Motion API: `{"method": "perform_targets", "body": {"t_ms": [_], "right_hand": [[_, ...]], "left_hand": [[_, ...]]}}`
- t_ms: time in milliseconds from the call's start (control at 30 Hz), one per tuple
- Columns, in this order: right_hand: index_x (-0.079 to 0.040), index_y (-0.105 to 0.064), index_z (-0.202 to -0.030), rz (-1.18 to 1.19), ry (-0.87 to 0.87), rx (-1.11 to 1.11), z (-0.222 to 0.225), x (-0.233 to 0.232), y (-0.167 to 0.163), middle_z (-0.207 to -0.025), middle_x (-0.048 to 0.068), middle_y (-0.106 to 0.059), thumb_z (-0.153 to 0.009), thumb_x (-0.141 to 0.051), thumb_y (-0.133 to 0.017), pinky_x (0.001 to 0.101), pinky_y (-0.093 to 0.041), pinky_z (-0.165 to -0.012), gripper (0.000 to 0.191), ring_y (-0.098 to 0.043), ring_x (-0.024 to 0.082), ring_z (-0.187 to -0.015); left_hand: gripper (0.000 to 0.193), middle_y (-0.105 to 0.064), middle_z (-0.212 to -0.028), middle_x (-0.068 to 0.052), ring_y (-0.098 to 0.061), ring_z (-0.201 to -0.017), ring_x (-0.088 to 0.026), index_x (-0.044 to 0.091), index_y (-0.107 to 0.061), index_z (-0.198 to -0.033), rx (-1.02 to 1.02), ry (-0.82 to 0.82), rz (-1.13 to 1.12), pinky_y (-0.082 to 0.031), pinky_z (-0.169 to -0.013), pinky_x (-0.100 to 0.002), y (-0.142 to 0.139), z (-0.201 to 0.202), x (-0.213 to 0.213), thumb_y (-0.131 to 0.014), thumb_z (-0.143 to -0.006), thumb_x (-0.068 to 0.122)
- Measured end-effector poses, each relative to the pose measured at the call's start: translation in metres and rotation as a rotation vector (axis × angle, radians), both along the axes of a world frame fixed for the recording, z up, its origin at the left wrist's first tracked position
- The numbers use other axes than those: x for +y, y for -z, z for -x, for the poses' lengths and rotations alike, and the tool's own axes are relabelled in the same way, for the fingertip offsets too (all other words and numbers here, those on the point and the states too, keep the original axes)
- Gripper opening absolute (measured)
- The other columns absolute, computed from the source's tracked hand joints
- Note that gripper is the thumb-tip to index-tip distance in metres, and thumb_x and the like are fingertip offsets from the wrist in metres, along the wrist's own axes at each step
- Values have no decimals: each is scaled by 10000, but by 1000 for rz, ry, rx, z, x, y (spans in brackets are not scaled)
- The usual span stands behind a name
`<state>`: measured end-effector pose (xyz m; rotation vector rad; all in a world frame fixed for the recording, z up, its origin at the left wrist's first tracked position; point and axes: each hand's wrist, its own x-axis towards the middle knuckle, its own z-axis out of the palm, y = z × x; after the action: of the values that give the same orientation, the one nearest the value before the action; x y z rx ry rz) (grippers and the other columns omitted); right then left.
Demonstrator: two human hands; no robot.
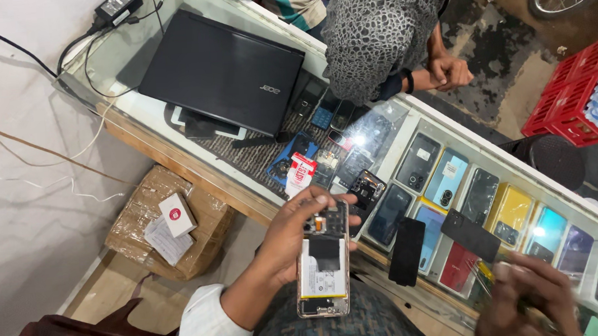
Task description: The person uses a screwdriver to remove screws from a disassembled smartphone, then applies adhesive along the frame edges. The phone remains open on the workbench throughout the clip.
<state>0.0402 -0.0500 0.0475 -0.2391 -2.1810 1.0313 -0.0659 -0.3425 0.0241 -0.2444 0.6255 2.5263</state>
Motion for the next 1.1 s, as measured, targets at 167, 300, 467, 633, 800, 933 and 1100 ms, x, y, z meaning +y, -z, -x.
{"method": "perform_targets", "body": {"t_ms": [167,300,467,633,800,933,1100], "right_hand": [[8,-704,-943,255,-251,-194,28,-47,-5,-1162,144,-727,-835,95,-750,213,-502,-657,146,-615,105,-799],[10,-729,-957,287,-510,-208,49,-66,-4,-1126,113,-686,-818,112,-759,213,-520,-798,175,-649,94,-958],[12,-740,-933,399,-499,-316,59,-68,-6,-1094,85,-653,-808,108,-743,229,-600,-691,157,-623,78,-849],[18,-749,-920,379,-472,-365,61,-62,-3,-1050,74,-665,-797,108,-745,228,-606,-644,153,-659,90,-834],[33,-725,-874,497,-404,-507,57,-51,8,-1018,74,-665,-781,113,-754,250,-611,-637,127,-671,97,-774],[56,-705,-876,686,-627,-482,56,-40,20,-1000,102,-650,-780,146,-759,269,-550,-596,142,-654,131,-712],[54,-666,-885,796,-660,-528,54,-33,38,-968,101,-640,-788,147,-778,270,-526,-579,175,-642,125,-724]], "left_hand": [[152,-638,-1287,-262,-728,-1018,-343,-20,-614,-1042,76,152,0,-663,-731,-472,4,-1,24,-608,-990,123],[185,-683,-1165,-192,-747,-934,-267,-29,-620,-1078,109,234,29,-666,-719,-447,6,-3,43,-644,-1013,142],[210,-701,-930,-122,-725,-764,-189,-10,-642,-1056,139,302,132,-660,-655,-387,5,-6,49,-682,-1013,191],[211,-701,-908,-103,-712,-729,-167,21,-657,-1029,134,338,157,-655,-634,-355,8,-6,55,-679,-992,228],[211,-702,-937,-109,-713,-805,-164,1,-656,-1039,215,354,176,-638,-690,-361,17,-9,56,-697,-1019,207],[206,-712,-945,-129,-742,-858,-196,-4,-634,-1023,200,435,137,-655,-706,-409,19,-7,51,-692,-1005,193],[190,-707,-949,-166,-746,-865,-239,-11,-631,-1044,130,466,106,-666,-704,-423,19,-8,49,-670,-1011,171]]}}
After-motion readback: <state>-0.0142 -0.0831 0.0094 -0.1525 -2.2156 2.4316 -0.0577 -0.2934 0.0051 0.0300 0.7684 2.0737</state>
